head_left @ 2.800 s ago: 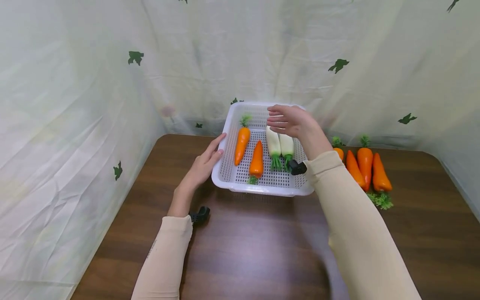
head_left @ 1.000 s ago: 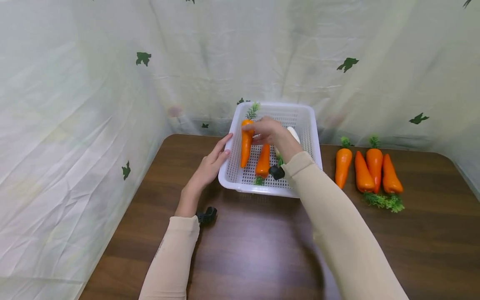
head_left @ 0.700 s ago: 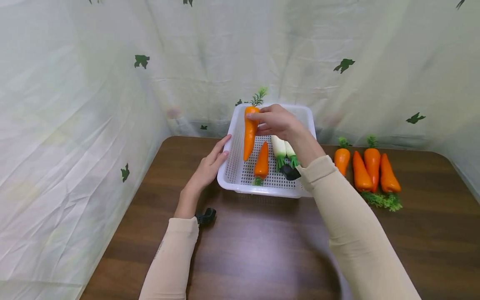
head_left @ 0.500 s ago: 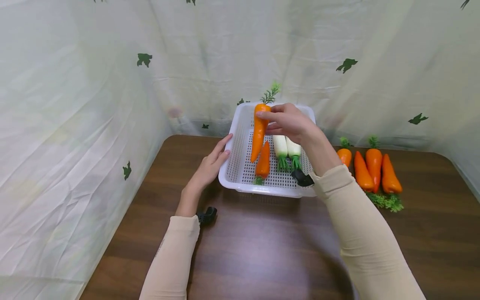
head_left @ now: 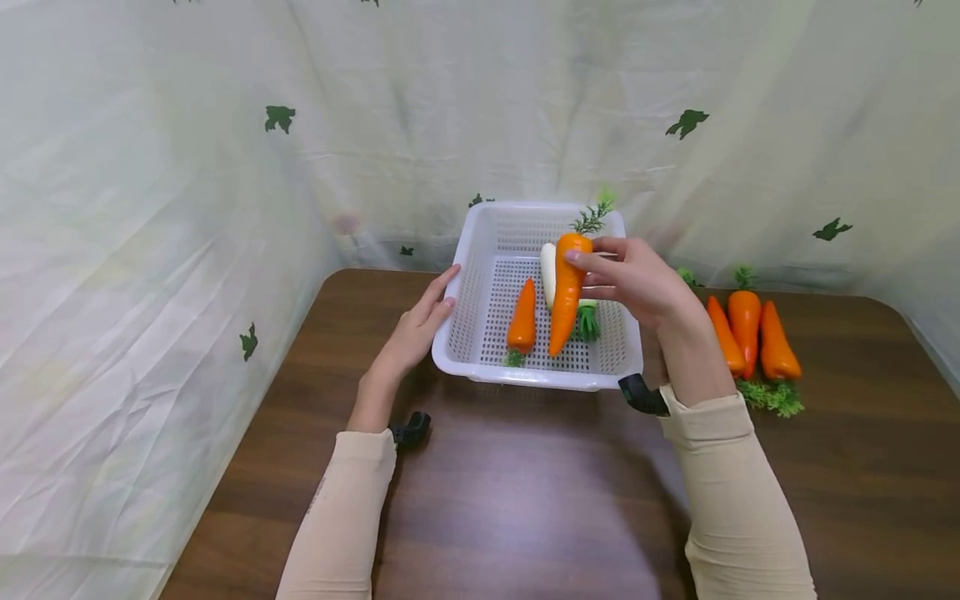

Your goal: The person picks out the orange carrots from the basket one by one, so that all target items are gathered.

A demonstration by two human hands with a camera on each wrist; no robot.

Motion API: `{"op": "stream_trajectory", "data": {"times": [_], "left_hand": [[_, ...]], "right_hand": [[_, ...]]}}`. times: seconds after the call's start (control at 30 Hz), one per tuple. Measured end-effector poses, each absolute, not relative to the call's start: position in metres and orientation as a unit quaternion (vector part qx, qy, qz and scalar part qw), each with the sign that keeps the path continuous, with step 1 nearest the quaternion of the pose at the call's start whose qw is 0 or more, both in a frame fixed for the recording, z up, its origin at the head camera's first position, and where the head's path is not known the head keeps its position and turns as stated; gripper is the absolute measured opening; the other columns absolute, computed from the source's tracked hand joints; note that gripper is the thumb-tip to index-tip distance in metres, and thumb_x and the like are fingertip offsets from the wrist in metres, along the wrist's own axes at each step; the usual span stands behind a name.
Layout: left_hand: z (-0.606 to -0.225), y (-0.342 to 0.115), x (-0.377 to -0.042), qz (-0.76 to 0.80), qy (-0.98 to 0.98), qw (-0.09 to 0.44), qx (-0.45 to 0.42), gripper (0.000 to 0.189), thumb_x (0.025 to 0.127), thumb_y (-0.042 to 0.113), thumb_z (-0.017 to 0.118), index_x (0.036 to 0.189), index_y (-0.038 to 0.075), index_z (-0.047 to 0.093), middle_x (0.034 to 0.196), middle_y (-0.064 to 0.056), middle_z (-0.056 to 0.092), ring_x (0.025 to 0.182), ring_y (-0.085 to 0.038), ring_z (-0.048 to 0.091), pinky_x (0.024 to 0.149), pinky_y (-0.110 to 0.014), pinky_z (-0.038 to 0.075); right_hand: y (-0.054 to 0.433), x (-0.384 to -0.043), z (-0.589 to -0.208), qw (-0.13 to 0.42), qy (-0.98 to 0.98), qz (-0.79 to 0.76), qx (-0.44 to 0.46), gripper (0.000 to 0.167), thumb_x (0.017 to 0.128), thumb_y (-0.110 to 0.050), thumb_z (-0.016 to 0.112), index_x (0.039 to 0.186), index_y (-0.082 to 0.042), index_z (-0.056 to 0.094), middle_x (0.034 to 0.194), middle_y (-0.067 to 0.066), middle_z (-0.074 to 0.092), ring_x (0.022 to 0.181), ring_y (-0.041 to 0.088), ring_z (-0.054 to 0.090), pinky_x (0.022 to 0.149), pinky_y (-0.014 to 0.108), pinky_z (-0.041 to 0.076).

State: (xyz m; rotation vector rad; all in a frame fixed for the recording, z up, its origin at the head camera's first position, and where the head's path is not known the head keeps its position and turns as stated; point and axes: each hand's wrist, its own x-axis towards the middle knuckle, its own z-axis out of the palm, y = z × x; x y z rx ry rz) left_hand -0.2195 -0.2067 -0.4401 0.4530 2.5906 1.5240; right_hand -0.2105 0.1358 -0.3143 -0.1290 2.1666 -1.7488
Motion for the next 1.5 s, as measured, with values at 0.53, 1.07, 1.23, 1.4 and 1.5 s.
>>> {"op": "stream_trajectory", "data": {"times": [0.53,1.07,1.23,1.4,1.5], "left_hand": [[-0.434,-0.216,-0.220,0.495,0.854,0.056,0.149,0.056,0.114,0.042,0.043,0.166,0.050,0.022,0.154,-0.015,0.051,0.115,-0.040,0.067,0.100,-0.056,0.050],[-0.405,-0.215,-0.206,0.489,0.855,0.073,0.155,0.059,0.115,0.031,0.041,0.170,0.029,0.021,0.155,-0.022,0.048,0.114,-0.041,0.067,0.097,-0.051,0.051],[-0.430,-0.228,-0.218,0.497,0.852,0.064,0.151,0.058,0.114,0.038,0.042,0.168,0.045,0.020,0.156,-0.017,0.048,0.114,-0.041,0.066,0.098,-0.051,0.050],[-0.431,-0.228,-0.216,0.503,0.849,0.065,0.147,0.057,0.114,0.039,0.042,0.167,0.048,0.021,0.153,-0.017,0.049,0.114,-0.041,0.065,0.096,-0.049,0.050],[-0.432,-0.230,-0.216,0.503,0.850,0.061,0.146,0.056,0.114,0.040,0.042,0.166,0.049,0.022,0.152,-0.017,0.050,0.113,-0.040,0.065,0.094,-0.046,0.050]], "right_hand": [[0.165,-0.186,-0.338,0.177,0.764,-0.619,-0.028,0.078,0.105,-0.042,0.064,0.161,0.002,0.032,0.150,0.021,0.052,0.117,0.018,0.066,0.098,0.027,0.058],[0.251,-0.177,-0.339,0.130,0.744,-0.655,0.011,0.077,0.108,-0.033,0.060,0.162,0.008,0.023,0.120,-0.010,0.061,0.102,0.009,0.063,0.085,0.017,0.057],[0.266,-0.180,-0.339,0.128,0.759,-0.636,0.044,0.090,0.106,-0.043,0.059,0.167,0.002,0.012,0.139,-0.002,0.050,0.106,0.008,0.058,0.086,0.015,0.055],[0.284,-0.181,-0.346,0.133,0.822,-0.551,0.052,0.092,0.107,-0.053,0.051,0.168,0.001,0.007,0.169,0.020,0.020,0.111,0.006,0.051,0.086,0.011,0.052],[0.301,-0.181,-0.351,0.132,0.824,-0.548,0.054,0.091,0.109,-0.048,0.050,0.167,0.004,0.004,0.170,0.024,0.021,0.107,0.001,0.052,0.083,0.009,0.052]]}}
